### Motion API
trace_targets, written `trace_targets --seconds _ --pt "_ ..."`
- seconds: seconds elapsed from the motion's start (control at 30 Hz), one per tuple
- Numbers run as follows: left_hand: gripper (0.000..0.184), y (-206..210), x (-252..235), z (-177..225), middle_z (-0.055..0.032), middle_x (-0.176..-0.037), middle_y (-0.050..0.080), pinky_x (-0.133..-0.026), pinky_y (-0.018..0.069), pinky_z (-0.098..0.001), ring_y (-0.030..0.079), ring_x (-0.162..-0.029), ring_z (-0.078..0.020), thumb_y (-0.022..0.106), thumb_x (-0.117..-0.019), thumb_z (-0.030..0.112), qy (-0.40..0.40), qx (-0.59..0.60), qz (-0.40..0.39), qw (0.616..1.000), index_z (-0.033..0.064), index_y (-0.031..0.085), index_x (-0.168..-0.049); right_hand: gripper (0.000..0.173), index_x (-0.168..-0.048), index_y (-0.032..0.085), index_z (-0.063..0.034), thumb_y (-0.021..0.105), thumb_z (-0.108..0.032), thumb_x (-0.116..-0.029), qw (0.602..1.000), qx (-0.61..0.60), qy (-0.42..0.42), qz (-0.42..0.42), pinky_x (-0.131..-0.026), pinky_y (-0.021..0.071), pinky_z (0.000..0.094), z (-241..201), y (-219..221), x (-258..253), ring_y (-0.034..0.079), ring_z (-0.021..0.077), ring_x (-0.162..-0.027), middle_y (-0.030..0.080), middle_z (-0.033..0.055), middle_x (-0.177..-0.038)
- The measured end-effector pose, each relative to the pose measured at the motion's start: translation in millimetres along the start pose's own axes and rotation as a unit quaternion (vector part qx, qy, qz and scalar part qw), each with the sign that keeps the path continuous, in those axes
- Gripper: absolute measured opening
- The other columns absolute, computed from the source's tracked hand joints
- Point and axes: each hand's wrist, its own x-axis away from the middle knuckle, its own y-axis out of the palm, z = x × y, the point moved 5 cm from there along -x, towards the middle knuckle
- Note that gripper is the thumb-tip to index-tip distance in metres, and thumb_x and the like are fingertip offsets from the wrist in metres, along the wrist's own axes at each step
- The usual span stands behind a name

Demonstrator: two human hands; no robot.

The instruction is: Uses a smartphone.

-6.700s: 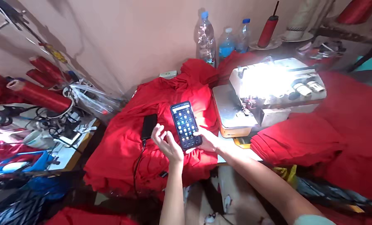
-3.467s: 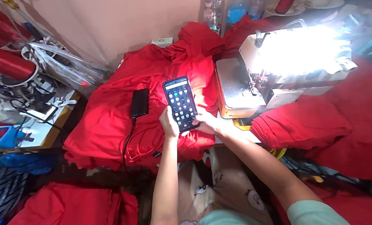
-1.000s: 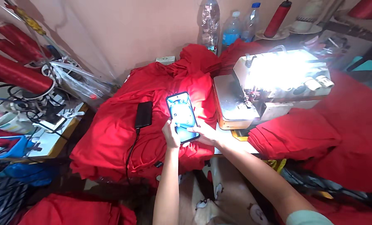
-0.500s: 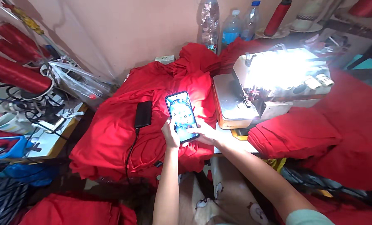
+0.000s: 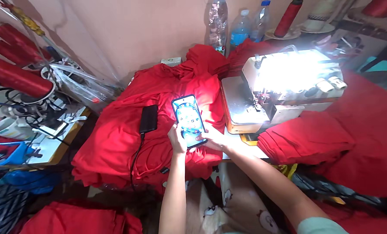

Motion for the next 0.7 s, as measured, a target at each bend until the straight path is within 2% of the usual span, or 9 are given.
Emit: trace_targets --seconds 0.2,0.43,0.6,0.67,0.7 --pt "0.033 0.1 0.0 -0.1 0.0084 -0.070 0.065 -0.073 0.0574 -0.0231 0.067 -0.074 0.0006 0.032 -0.0959 0.011 0.001 0.006 0.000 1.000 0.0101 0.061 -0.079 0.047 -0.129 0.043 -0.0067 0.049 0.012 -0.0865 1.000 0.004 -0.005 0.000 -0.075 0.0634 0.0378 -1.6 1.3 1.2 0.073 0.0195 -0.089 0.068 0.0067 -0.106" --pt "0.033 -0.5 -0.3 -1.0 0.0086 -0.070 0.064 -0.073 0.0573 -0.0231 0.067 -0.074 0.0007 0.032 -0.0964 0.011 -0.005 0.002 0.001 1.000 0.0103 0.061 -0.080 0.047 -0.130 0.042 -0.0060 0.049 0.012 -0.0874 1.000 0.006 0.001 0.013 -0.075 0.0632 0.0371 -2.0 2.2 2.5 0.072 0.0189 -0.088 0.067 0.0068 -0.105" --pt "0.033 0.4 -0.3 0.2 0.0089 -0.070 0.065 -0.073 0.0574 -0.0232 0.067 -0.074 0.0008 0.032 -0.0960 0.010 -0.007 0.004 0.002 1.000 0.0113 0.061 -0.079 0.044 -0.125 0.045 -0.0073 0.047 0.013 -0.0860 1.000 0.002 -0.005 0.003 -0.074 0.0625 0.0355 -1.6 1.4 2.1 0.072 0.0173 -0.086 0.068 0.0046 -0.101" --pt "0.033 0.3 -0.1 0.4 0.0085 -0.070 0.064 -0.074 0.0572 -0.0232 0.067 -0.074 0.0005 0.032 -0.0960 0.010 -0.008 0.001 0.001 1.000 0.0101 0.061 -0.080 0.044 -0.126 0.044 -0.0074 0.046 0.012 -0.0870 1.000 0.004 -0.003 0.002 -0.075 0.0626 0.0364 -2.0 1.6 2.0 0.072 0.0178 -0.087 0.068 0.0049 -0.102" --pt "0.033 0.1 -0.3 -0.3 0.0086 -0.070 0.064 -0.073 0.0573 -0.0229 0.067 -0.074 0.0006 0.032 -0.0958 0.011 -0.004 -0.001 0.002 1.000 0.0102 0.061 -0.079 0.041 -0.127 0.043 -0.0071 0.045 0.010 -0.0904 1.000 0.003 -0.003 -0.002 -0.076 0.0627 0.0372 -1.6 1.3 1.4 0.072 0.0186 -0.088 0.068 0.0056 -0.104"
